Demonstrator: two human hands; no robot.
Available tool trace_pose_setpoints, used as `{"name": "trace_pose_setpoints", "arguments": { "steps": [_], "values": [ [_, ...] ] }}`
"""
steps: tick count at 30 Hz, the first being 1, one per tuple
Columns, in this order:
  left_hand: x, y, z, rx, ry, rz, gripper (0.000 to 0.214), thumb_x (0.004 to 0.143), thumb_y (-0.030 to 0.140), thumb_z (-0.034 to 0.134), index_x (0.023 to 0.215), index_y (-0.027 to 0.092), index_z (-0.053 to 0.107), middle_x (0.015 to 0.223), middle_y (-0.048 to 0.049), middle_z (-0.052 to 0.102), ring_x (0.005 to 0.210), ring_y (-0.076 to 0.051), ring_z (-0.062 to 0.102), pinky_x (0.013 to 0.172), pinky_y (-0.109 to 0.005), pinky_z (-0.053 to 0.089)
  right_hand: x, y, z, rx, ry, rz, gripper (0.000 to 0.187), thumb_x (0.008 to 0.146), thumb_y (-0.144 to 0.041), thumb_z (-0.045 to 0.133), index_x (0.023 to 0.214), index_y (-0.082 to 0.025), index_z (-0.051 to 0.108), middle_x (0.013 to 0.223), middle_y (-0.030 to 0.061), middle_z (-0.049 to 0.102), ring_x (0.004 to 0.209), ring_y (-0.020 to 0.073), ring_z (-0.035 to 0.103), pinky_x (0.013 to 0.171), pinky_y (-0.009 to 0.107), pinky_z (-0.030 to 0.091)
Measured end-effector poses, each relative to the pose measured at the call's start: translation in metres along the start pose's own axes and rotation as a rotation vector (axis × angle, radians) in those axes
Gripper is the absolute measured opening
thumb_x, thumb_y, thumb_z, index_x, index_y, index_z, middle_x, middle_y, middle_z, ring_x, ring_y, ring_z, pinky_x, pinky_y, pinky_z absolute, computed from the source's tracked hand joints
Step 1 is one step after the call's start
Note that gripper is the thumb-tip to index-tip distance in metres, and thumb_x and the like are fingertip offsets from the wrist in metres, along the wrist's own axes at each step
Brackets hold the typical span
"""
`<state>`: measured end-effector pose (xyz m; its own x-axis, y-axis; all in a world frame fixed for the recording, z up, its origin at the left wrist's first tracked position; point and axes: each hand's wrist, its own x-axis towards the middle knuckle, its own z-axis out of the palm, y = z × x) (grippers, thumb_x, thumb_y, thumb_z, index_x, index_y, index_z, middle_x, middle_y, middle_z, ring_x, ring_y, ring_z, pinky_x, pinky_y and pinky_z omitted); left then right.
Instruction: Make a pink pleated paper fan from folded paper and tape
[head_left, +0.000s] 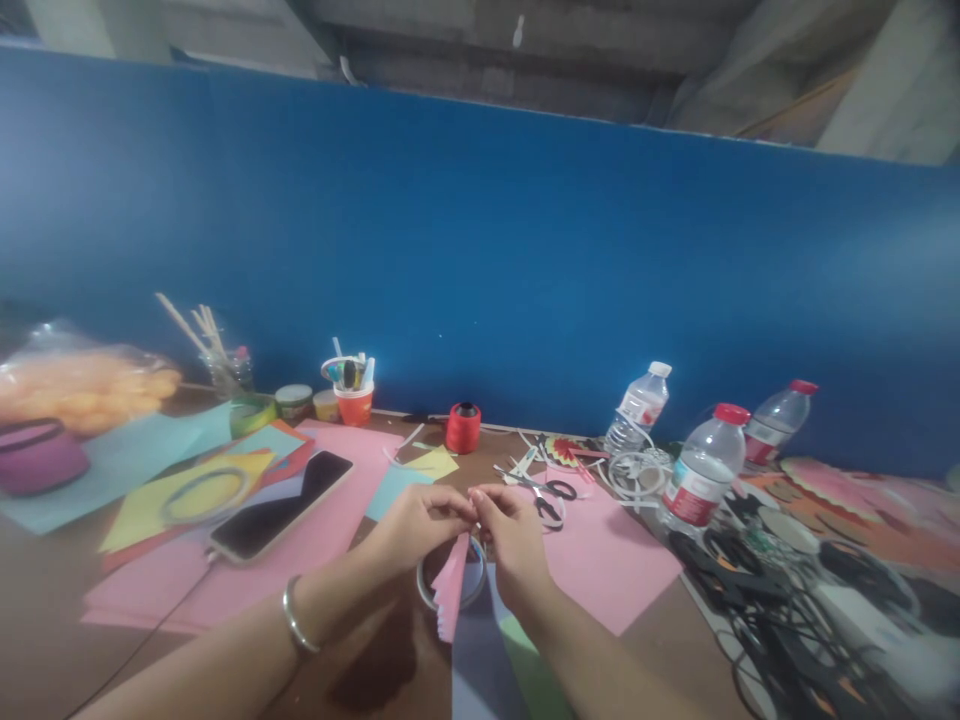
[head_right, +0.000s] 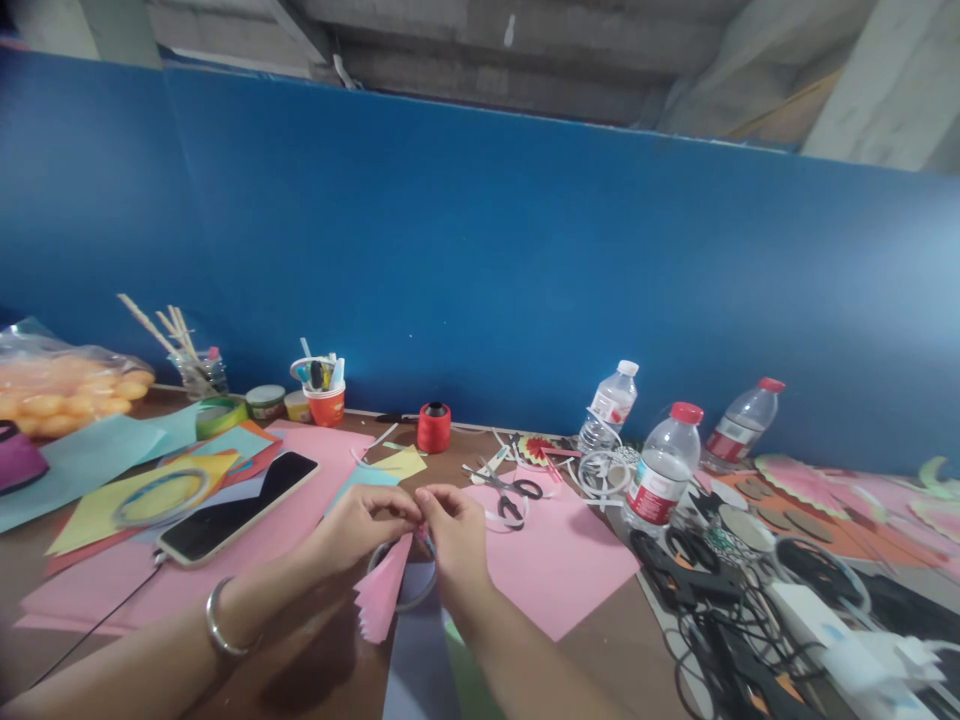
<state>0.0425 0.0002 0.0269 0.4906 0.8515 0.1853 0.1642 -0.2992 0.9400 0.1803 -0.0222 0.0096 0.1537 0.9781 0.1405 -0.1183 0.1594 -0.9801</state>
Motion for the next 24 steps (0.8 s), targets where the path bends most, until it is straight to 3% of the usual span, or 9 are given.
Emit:
{"name": "trace_pose_setpoints", "arguments": {
  "steps": [2,4,7,12,16,20,24],
  "values": [
    [0.0,0.002,0.0,-0.006,0.01,-0.022,0.011,0.069,0.024,0.062,0.073,0.017,0.07,0.076,-0.0047,0.069,0.073,-0.018,0.062,0.069,-0.028,0.048,0.014,-0.009,-0.015,-0.309,-0.109,-0.063,0.027,0.079,-0.039,0.05,0.077,-0.015,0.064,0.058,-0.0004,0.056,0.052,0.0118,0.048,0.049,0.022,0.035],
    [0.0,0.006,-0.001,0.003,0.024,-0.045,0.012,0.069,0.023,0.061,0.074,0.017,0.07,0.076,-0.0048,0.069,0.073,-0.018,0.062,0.07,-0.029,0.048,0.03,-0.018,-0.038,-0.822,-0.129,-0.144,0.025,0.082,-0.034,0.043,0.085,-0.019,0.063,0.069,0.0002,0.061,0.062,0.0136,0.054,0.055,0.022,0.037],
    [-0.002,0.013,-0.001,0.053,0.034,-0.052,0.012,0.069,0.023,0.061,0.074,0.017,0.07,0.078,-0.0055,0.069,0.074,-0.018,0.062,0.071,-0.03,0.048,0.051,-0.022,-0.077,-1.046,-0.036,-0.096,0.015,0.075,-0.021,0.049,0.074,-0.017,0.064,0.074,0.0045,0.063,0.072,0.0167,0.054,0.062,0.025,0.035],
    [-0.004,0.016,-0.002,0.078,0.044,-0.013,0.014,0.07,0.024,0.061,0.078,0.018,0.07,0.085,-0.0057,0.069,0.08,-0.019,0.062,0.075,-0.03,0.048,0.063,-0.004,-0.115,-1.258,-0.107,0.043,0.004,0.062,-0.015,0.059,0.062,-0.016,0.063,0.064,0.0035,0.063,0.062,0.0147,0.055,0.056,0.023,0.032],
    [-0.004,0.016,-0.003,0.115,0.057,-0.002,0.014,0.068,0.023,0.063,0.08,0.018,0.069,0.085,-0.004,0.068,0.081,-0.018,0.062,0.075,-0.028,0.048,0.065,0.004,-0.119,-1.384,-0.078,0.102,0.013,0.067,-0.026,0.06,0.065,-0.014,0.064,0.069,0.0098,0.065,0.065,0.0186,0.058,0.053,0.025,0.032],
    [-0.004,0.018,-0.004,0.141,0.071,-0.011,0.016,0.068,0.026,0.064,0.081,0.018,0.068,0.086,-0.0042,0.068,0.083,-0.019,0.061,0.075,-0.028,0.048,0.065,0.005,-0.119,-1.44,-0.079,0.173,0.006,0.061,-0.021,0.063,0.06,-0.015,0.063,0.064,0.0097,0.065,0.058,0.0178,0.058,0.049,0.024,0.031],
    [-0.002,0.017,-0.007,0.188,0.087,0.014,0.017,0.067,0.029,0.065,0.081,0.02,0.068,0.086,-0.003,0.069,0.084,-0.019,0.061,0.079,-0.029,0.046,0.066,0.004,-0.122,-1.425,-0.069,0.137,0.002,0.06,-0.015,0.06,0.059,-0.015,0.062,0.063,0.008,0.064,0.058,0.0173,0.058,0.049,0.024,0.031]
  ]
}}
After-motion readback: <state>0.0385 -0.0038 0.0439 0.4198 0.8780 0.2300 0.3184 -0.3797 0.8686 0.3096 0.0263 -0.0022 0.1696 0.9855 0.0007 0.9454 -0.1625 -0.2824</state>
